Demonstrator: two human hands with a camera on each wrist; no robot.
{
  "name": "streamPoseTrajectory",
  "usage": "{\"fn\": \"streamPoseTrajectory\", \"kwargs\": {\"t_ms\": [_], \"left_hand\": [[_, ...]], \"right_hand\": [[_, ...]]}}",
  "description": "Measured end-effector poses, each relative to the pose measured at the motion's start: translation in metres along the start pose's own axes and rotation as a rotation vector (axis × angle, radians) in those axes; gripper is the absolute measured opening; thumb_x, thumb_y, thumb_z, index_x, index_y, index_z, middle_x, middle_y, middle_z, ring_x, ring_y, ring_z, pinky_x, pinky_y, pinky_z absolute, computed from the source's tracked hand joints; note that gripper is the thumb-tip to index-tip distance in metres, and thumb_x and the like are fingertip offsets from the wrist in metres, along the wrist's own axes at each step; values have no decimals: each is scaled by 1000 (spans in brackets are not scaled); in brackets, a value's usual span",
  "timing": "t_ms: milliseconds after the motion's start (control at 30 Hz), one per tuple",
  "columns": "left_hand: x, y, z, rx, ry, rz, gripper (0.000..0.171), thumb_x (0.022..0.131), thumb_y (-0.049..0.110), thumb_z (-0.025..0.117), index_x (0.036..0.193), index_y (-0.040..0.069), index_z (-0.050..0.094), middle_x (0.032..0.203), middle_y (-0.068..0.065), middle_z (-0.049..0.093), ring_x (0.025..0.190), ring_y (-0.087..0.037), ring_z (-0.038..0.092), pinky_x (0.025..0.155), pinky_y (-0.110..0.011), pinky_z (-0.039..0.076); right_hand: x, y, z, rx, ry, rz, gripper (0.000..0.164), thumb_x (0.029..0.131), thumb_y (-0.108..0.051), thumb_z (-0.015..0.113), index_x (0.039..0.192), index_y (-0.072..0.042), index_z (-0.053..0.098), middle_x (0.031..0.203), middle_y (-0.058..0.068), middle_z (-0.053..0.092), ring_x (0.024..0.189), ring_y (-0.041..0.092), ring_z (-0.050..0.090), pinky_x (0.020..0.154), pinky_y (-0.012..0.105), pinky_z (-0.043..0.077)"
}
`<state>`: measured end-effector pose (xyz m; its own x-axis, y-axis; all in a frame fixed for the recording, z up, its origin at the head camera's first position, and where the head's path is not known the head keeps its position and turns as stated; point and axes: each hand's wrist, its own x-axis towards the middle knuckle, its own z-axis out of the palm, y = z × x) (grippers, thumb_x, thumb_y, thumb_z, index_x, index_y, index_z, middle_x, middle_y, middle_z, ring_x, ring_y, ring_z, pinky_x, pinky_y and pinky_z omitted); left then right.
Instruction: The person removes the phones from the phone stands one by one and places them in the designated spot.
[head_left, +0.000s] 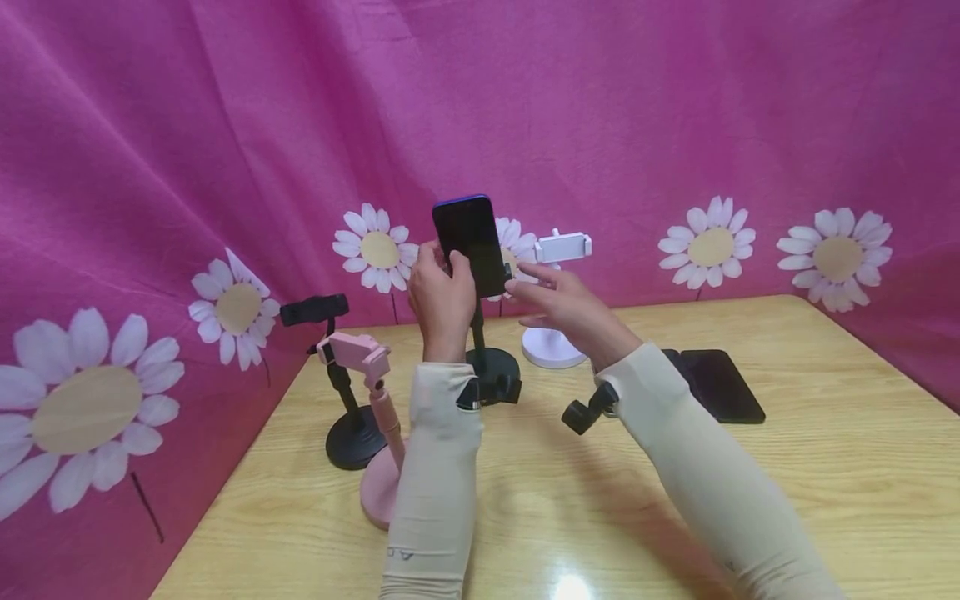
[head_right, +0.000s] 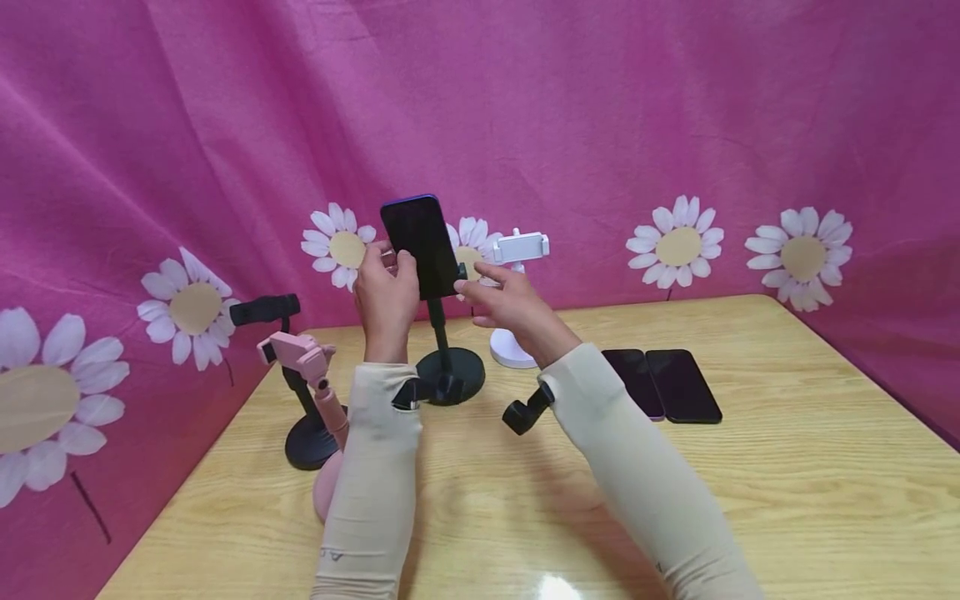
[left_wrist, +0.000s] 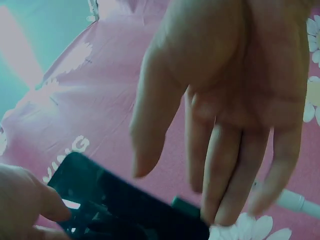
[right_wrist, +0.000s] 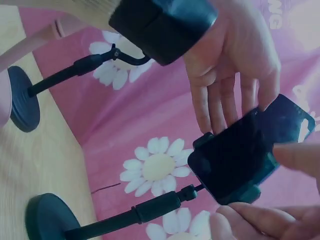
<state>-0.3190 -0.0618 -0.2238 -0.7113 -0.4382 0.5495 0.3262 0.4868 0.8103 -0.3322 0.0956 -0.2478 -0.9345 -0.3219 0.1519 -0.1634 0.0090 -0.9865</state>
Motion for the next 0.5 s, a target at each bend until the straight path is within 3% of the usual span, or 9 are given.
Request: {"fn": "streamPoseTrajectory", "kwargs": {"t_ms": [267, 367, 500], "left_hand": [[-3, -3, -6, 14, -49, 117, 24, 93, 25, 64, 107, 7, 72, 95, -8, 73, 90, -22, 65, 85, -41, 43], [-6, -2, -9, 10, -81, 138, 25, 92, 28, 67, 107, 9, 73, 94, -6, 73, 87, -20, 65, 81, -39, 45], [-11, 1, -16, -24, -140, 154, 24, 89, 30, 70, 104, 12, 74, 87, -4, 72, 77, -17, 65, 67, -34, 50]], "right_hand": [[-27, 2, -11, -128, 154, -8, 49, 89, -37, 69, 128, -10, 62, 116, 6, 69, 105, 16, 66, 94, 35, 50], [-36, 2, -15, -150, 186, -53, 46, 88, -36, 71, 124, -7, 66, 111, 10, 70, 98, 15, 69, 90, 33, 52], [-49, 0, -19, -234, 238, -76, 45, 86, -39, 72, 119, -10, 69, 103, 10, 72, 92, 16, 70, 88, 33, 53]]}}
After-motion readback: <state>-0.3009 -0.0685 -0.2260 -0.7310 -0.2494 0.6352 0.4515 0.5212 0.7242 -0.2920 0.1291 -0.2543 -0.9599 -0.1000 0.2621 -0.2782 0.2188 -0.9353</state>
